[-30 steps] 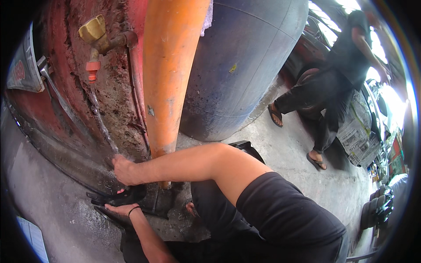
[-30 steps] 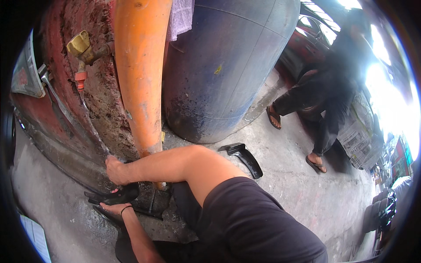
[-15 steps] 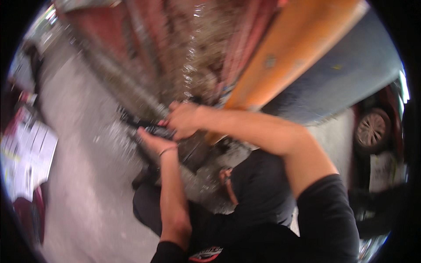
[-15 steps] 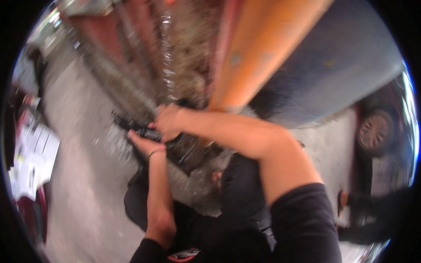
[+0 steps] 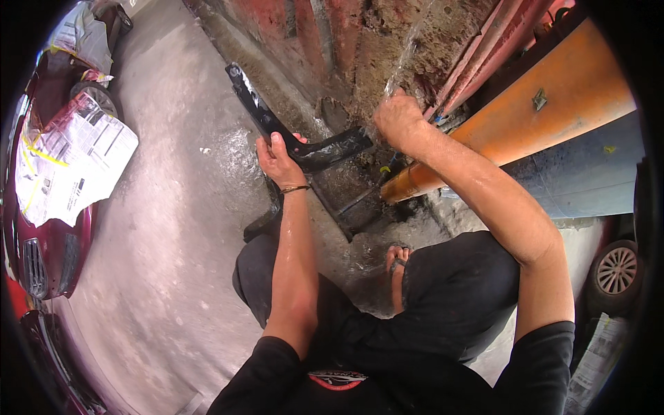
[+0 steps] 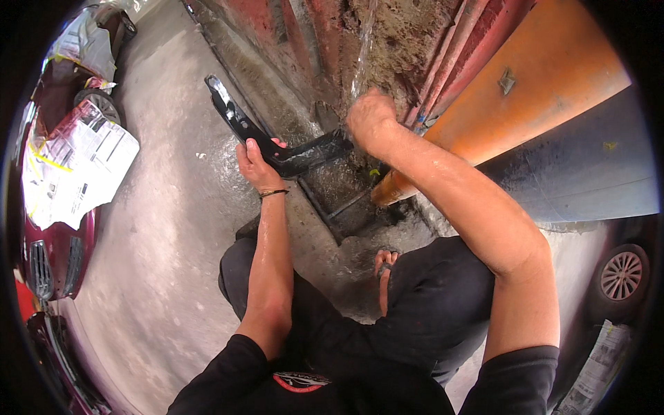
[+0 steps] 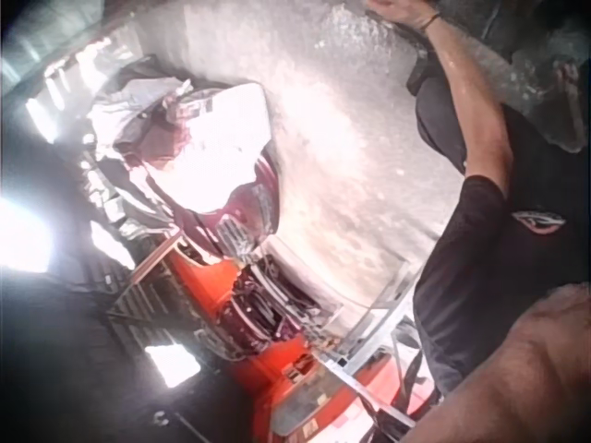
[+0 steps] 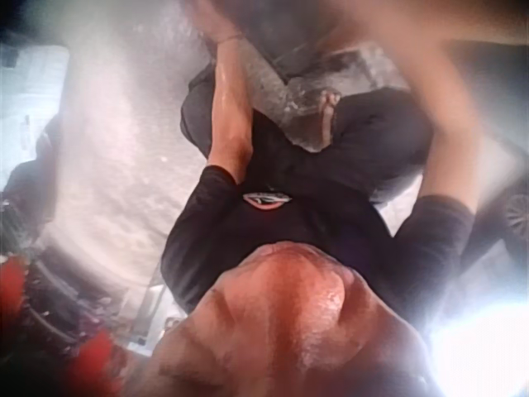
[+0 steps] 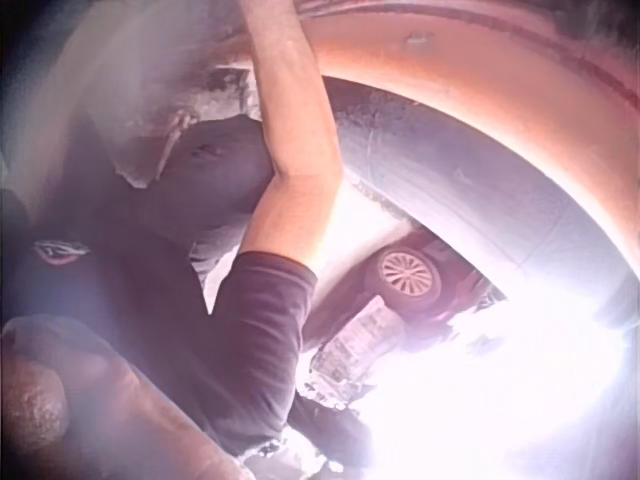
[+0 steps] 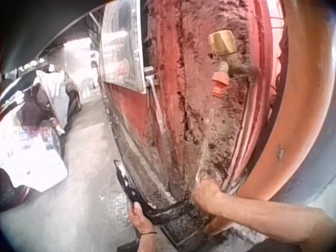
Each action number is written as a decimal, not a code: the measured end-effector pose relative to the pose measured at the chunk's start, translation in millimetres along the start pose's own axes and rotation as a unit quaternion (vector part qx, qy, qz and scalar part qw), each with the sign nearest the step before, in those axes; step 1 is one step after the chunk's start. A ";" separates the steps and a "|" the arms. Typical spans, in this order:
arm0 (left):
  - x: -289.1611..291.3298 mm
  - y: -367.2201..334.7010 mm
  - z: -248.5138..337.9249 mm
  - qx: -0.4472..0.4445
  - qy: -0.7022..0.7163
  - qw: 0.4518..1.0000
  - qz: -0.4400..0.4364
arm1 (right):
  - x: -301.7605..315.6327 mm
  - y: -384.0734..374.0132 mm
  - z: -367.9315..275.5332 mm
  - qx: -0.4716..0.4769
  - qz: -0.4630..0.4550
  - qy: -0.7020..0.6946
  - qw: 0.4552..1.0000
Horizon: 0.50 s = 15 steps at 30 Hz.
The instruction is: The person scrubs several black plastic car parts under a running water tap using a grey abrasive pad. They handle the parts one by one, scrubbing different sides and rinsing them before placing them on the floor.
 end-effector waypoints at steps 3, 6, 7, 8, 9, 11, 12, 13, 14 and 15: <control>-18.3 -3.6 27.3 -0.101 -0.060 0.990 -0.074 | -6.7 -0.9 -7.8 -0.012 -0.010 0.026 1.000; -30.3 -6.2 43.8 -0.183 -0.221 0.950 -0.122 | -22.5 0.9 -24.4 0.029 -0.051 0.036 0.998; -46.2 3.0 59.8 -0.195 -0.237 0.941 -0.143 | -32.2 4.9 -26.4 0.031 -0.065 0.031 0.997; -52.3 5.4 63.1 -0.191 -0.270 0.930 -0.162 | -39.8 8.0 -30.0 0.034 -0.077 0.027 0.996; -56.9 7.8 63.6 -0.187 -0.301 0.917 -0.181 | -47.4 10.6 -32.6 0.038 -0.090 0.022 0.995; -52.9 5.6 53.3 -0.148 -0.343 0.905 -0.206 | -46.6 17.3 -40.5 0.050 -0.096 0.050 0.993; -49.0 5.1 51.0 -0.133 -0.355 0.902 -0.207 | -46.6 20.3 -43.6 0.056 -0.099 0.065 0.991; -51.5 5.9 55.7 -0.118 -0.367 0.898 -0.211 | -50.3 21.0 -44.2 0.057 -0.111 0.051 0.991; -52.4 6.5 56.7 -0.104 -0.378 0.895 -0.214 | -53.9 20.5 -43.2 0.058 -0.123 0.038 0.990; -49.2 5.0 55.0 -0.110 -0.363 0.901 -0.210 | -57.7 21.4 -42.9 0.060 -0.135 0.024 0.989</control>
Point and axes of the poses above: each hand's wrist, its own y-axis away from the middle knuckle, its own x-axis out of the back of the hand, z = x × y, the point moved 9 cm from there along -y, towards the middle knuckle, and after that the axes turned 11 degrees about z, right-handed, at the moved point
